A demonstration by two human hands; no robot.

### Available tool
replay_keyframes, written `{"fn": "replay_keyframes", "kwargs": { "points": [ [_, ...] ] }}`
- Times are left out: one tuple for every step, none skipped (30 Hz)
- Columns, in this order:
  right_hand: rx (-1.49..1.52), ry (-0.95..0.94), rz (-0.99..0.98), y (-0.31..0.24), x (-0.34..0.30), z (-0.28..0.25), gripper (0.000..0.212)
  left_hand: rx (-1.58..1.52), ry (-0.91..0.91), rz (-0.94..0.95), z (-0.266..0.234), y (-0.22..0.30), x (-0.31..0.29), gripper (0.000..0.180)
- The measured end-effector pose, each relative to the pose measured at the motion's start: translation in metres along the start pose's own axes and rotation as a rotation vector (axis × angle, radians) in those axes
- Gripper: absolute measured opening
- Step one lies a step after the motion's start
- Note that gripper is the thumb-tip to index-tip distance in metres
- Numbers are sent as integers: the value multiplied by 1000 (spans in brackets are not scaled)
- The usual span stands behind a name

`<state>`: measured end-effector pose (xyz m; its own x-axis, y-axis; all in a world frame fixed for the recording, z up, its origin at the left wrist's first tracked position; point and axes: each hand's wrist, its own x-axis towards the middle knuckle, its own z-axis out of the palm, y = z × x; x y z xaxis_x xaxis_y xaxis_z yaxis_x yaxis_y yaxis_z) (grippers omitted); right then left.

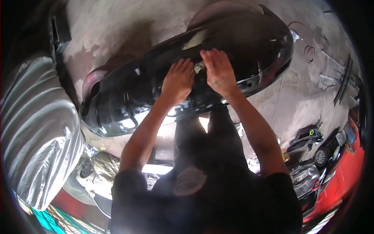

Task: The person scrubs a black car bumper with a yellow sponge, repeatedly dipping it into a bucket of soapy water. They wipe the surface thoroughly, moving around the bumper to cover different areas, and occasionally rinse the sponge in the bucket.

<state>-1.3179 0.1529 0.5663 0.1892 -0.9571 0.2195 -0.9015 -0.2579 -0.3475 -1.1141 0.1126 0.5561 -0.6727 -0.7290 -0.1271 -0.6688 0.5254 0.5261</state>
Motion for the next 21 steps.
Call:
{"fn": "replay_keyframes", "kwargs": {
  "points": [
    [3, 22, 6, -1, 1, 1, 50, 28, 16, 12, -7, 7, -6, 39],
    [59, 24, 23, -3, 2, -1, 52, -89, -82, -92, -11, 13, 3, 39],
    [70, 32, 41, -1, 5, -1, 56, -160, -48, -85, 0, 12, 22, 38],
    [79, 39, 59, 2, 4, 0, 61, -232, -15, -77, 19, 11, 49, 37],
    [110, 33, 73, -5, 1, 2, 65, -303, 11, -91, 36, 8, 65, 37],
    [126, 79, 81, -7, 2, 2, 66, -353, -42, -74, 53, 0, 90, 36],
    [139, 132, 84, -7, 7, 5, 67, -400, -87, -52, 62, -8, 109, 36],
    [145, 181, 100, -4, 7, 7, 68, -422, -78, -23, 59, -6, 109, 35],
    [165, 158, 107, -4, 2, 5, 68, -444, -84, -1, 51, -2, 104, 35],
    [187, 136, 113, -4, -3, 1, 68, -465, -90, 20, 44, 0, 94, 35],
    [199, 135, 112, 2, 1, -2, 68, -286, -183, 14, 33, -12, 81, 33],
    [166, 135, 107, 7, 0, -2, 64, -116, -279, 12, 25, -23, 64, 31],
    [147, 128, 102, 3, -2, 0, 60, -27, -277, 11, 20, -24, 49, 30],
    [123, 135, 88, 4, 1, 2, 56, 71, -260, 15, 14, -28, 43, 29],
    [131, 142, 86, 2, 4, 4, 57, 178, -240, 6, 8, -32, 39, 28],
    [139, 149, 86, 0, 7, 5, 57, 163, -154, 48, 37, -45, 43, 23],
    [148, 149, 91, -3, 7, 6, 57, 148, -121, -26, 41, -38, 55, 22],
    [169, 152, 92, -3, 9, 6, 61, 131, -86, -101, 44, -24, 69, 22],
    [195, 149, 98, -3, 9, 5, 65, 113, -59, -180, 43, -14, 73, 22],
    [213, 146, 106, -2, 7, 4, 68, 82, -99, -197, 37, -8, 75, 23],
    [203, 138, 116, -4, -1, 3, 68, 144, -184, -184, 24, 1, 67, 24]
  ]
}}
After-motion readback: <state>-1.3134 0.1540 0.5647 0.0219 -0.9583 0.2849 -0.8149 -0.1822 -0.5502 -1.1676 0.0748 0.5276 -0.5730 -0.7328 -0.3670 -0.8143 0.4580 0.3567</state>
